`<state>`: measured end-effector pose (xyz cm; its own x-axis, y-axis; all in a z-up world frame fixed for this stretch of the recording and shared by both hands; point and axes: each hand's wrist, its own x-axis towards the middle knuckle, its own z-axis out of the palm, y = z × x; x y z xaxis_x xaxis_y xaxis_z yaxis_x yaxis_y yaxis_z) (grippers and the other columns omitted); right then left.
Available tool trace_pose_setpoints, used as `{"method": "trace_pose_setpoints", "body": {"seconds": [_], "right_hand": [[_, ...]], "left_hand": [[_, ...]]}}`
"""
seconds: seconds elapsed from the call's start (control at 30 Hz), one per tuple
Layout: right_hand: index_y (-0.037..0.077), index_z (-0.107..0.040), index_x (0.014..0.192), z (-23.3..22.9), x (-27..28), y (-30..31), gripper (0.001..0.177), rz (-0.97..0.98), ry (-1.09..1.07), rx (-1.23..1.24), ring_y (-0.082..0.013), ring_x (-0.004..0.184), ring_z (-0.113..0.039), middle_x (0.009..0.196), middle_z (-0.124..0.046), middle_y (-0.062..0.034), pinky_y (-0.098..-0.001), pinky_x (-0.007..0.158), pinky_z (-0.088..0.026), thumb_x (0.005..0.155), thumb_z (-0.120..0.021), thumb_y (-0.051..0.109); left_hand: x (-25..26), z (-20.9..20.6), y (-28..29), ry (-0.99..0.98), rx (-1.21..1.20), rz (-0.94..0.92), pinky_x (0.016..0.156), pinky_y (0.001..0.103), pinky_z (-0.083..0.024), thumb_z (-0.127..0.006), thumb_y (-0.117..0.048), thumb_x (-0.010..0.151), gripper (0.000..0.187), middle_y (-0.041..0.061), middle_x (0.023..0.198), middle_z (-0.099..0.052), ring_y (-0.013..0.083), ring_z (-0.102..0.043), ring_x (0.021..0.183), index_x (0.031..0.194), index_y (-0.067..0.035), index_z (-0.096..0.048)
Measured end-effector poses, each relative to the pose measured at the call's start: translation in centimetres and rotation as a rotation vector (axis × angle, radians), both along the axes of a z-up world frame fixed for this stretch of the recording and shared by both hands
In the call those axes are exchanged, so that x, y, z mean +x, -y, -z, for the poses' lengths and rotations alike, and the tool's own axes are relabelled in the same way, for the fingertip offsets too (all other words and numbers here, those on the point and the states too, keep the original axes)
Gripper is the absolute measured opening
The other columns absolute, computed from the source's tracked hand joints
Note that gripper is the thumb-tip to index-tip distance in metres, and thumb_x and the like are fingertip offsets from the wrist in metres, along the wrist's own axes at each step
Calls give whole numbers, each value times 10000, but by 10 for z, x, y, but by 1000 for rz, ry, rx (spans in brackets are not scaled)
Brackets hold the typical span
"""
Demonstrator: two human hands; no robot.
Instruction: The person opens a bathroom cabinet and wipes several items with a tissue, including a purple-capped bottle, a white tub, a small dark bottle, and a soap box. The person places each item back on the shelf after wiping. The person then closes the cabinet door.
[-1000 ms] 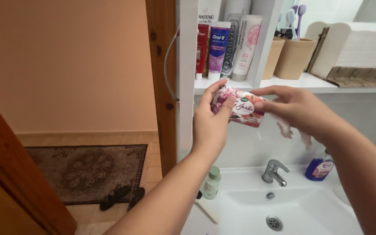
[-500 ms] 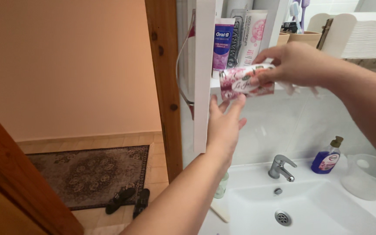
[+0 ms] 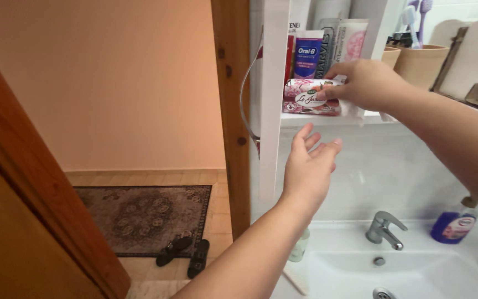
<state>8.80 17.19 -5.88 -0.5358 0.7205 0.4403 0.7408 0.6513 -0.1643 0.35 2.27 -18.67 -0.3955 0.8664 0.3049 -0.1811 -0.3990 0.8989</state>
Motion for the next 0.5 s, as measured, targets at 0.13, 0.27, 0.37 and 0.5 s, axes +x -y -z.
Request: {"method": "trace_pose_setpoints", "body": {"seconds": [0.13,0.27,0.37,0.5], "right_hand": [[255,-707,1310,-1,-6,-2,603,19,40,-15,-342,971,-721,1063,-754,-166,-464,837,-561,807,-755,585],[304,-697,1348,0,-8,-3,553,69,100,5,-381,917,-742,1037,-754,-174,-505,784,-598,870,-707,582],[277,-708,1328,4,-6,-6,531,-7,113,144,-379,929,-723,1008,-760,-184,-492,828,-564,890,-703,578],[262,-664,1387,12,-1,-10,536,-65,82,136,-384,920,-733,1017,-766,-179,-496,825,-570,906,-700,497]], "left_hand": [[0,2,-4,-70,2,-85,891,365,-556,-678,-260,869,766,175,1511,-478,233,-544,1346,1536,-76,-350],[1,0,-7,-137,84,-155,1015,347,-497,-671,-237,904,713,193,1499,-506,247,-560,1349,1528,-56,-379],[3,-2,-4,-204,122,-217,1043,358,-488,-660,-228,921,664,197,1485,-534,260,-583,1334,1508,-40,-417],[6,-8,3,-275,119,-304,1040,361,-488,-654,-221,930,607,184,1461,-567,262,-592,1323,1476,-39,-463]]}}
